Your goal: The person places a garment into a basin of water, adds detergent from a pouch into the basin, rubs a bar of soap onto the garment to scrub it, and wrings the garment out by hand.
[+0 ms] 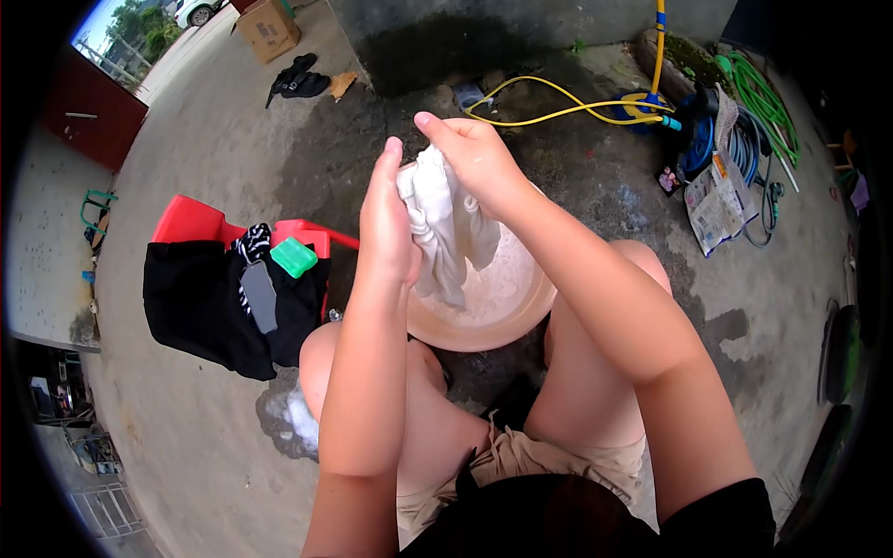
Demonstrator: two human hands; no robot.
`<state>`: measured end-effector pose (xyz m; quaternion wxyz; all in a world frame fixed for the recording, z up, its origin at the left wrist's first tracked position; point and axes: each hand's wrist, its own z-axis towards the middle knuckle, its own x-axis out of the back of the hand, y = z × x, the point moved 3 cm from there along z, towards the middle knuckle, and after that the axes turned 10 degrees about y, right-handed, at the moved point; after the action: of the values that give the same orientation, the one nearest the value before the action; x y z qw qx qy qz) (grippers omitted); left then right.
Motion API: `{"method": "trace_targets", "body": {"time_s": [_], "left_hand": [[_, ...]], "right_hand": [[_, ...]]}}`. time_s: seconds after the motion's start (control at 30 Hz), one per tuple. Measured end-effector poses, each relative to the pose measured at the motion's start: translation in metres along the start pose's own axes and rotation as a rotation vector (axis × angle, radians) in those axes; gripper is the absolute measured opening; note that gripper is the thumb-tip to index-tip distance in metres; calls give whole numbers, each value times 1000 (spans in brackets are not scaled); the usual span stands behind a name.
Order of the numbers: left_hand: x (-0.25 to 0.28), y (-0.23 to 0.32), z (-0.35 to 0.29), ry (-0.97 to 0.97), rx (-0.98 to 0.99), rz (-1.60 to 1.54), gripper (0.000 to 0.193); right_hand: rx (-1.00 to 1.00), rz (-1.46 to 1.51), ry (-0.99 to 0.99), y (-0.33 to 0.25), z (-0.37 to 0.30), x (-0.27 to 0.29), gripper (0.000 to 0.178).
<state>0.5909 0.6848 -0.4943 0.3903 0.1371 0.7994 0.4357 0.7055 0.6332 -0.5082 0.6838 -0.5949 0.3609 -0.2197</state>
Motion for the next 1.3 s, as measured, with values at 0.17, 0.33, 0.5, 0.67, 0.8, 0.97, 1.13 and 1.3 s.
{"method": "trace_targets", "body": {"time_s": [0.17,0.33,0.5,0.67,0.8,0.97,1.13,1.3], "left_hand": [[4,23,-10,-166,119,-63,88],[12,26,-10,-184,142,-65,87],[31,38,0,274,-373,424,50],[26,41,-1,98,-292,260,30],[18,39,-6,-41,-260,545,32],[11,31,-12,-194,-253,754,26],[11,30,-11,-180,-271,738,25],[9,30,-15,-85,-410,664,25]], "right_hand": [[-15,-112,-55,-10,-9,-7,38],[149,-502,-211,-22,-22,-8,59],[288,-740,-256,-30,-22,-9,43],[265,-758,-122,-35,-20,-2,34],[186,-430,10,-29,-16,3,39],[99,-156,16,-23,-17,-2,41],[108,-64,47,-23,-16,-7,43],[94,31,7,-12,-15,-11,44]]}}
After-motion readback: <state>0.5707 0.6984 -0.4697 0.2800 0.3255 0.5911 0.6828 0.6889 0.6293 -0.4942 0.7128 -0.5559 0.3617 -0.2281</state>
